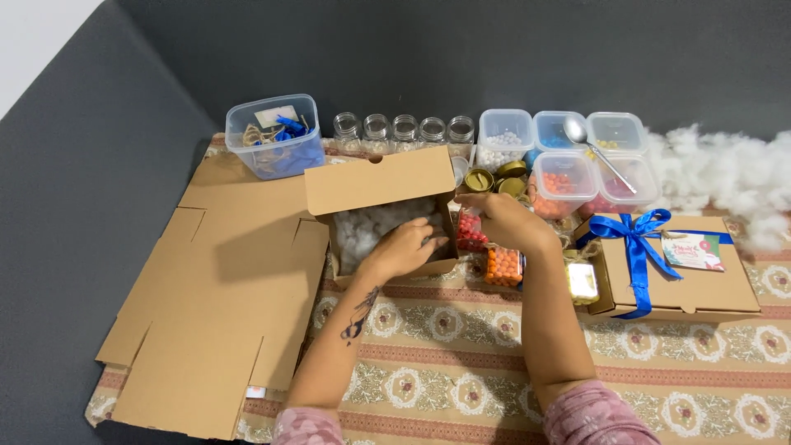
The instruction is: Filling a cardboard gift box with cotton stuffing and arranging small bags of colorful beads inside.
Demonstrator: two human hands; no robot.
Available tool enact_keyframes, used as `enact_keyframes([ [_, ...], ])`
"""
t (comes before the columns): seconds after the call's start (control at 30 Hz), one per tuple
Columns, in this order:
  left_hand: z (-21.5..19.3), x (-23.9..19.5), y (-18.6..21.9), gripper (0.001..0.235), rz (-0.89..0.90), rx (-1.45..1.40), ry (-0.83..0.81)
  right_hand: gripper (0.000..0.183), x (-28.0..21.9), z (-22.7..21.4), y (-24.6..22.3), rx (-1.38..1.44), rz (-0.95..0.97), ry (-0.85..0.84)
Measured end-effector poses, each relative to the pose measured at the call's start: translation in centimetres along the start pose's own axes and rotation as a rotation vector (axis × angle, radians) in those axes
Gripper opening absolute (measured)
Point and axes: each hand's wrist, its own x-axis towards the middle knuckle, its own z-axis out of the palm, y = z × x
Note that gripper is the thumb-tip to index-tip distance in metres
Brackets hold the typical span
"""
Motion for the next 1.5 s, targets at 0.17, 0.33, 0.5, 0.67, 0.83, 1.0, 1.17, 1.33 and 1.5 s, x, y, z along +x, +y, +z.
enact_keyframes([
  [0.17, 0.9, 1.6, -0.7, 0.059, -0.110, -0.139, -0.203, 0.063, -1.5, -0.9, -0.9, 0.050, 0.014, 0.019],
  [0.33, -0.7, 1.5, 0.3, 0.041, -0.078, -0.186, -0.053, 0.061, -0.9, -0.9, 0.4, 0.042, -0.002, 0.044],
  [0.5, 1.7, 6.9, -3.8, 0.039, -0.364, 0.278, -0.062, 0.059, -1.4, -1.4, 0.4, 0.080, -0.021, 0.045],
  [0.67, 4.8, 8.9, -6.8, 0.036, -0.174, 0.339, -0.031, 0.059, -1.7, -1.6, 0.4, 0.101, -0.016, 0.034],
  [0.83, 1.7, 5.9, -5.3, 0.035, -0.179, 0.487, -0.043, 0.060, -1.0, -1.1, 1.3, 0.124, -0.057, 0.017],
  [1.0, 0.4, 4.0, -4.0, 0.041, -0.240, 0.428, -0.138, 0.058, -1.5, -1.8, 0.7, 0.142, -0.038, 0.011],
  [1.17, -0.5, 3.6, -1.4, 0.053, -0.286, 0.379, -0.206, 0.056, -1.0, -1.5, 1.1, 0.146, -0.059, -0.009],
  [1.33, 0.2, 2.7, -2.2, 0.042, -0.289, 0.392, -0.139, 0.055, -0.6, -1.4, 1.5, 0.154, -0.074, -0.008],
  [1.5, 0.9, 2.9, -1.8, 0.042, -0.289, 0.320, -0.240, 0.054, -0.2, -1.0, 2.0, 0.144, -0.090, 0.008],
])
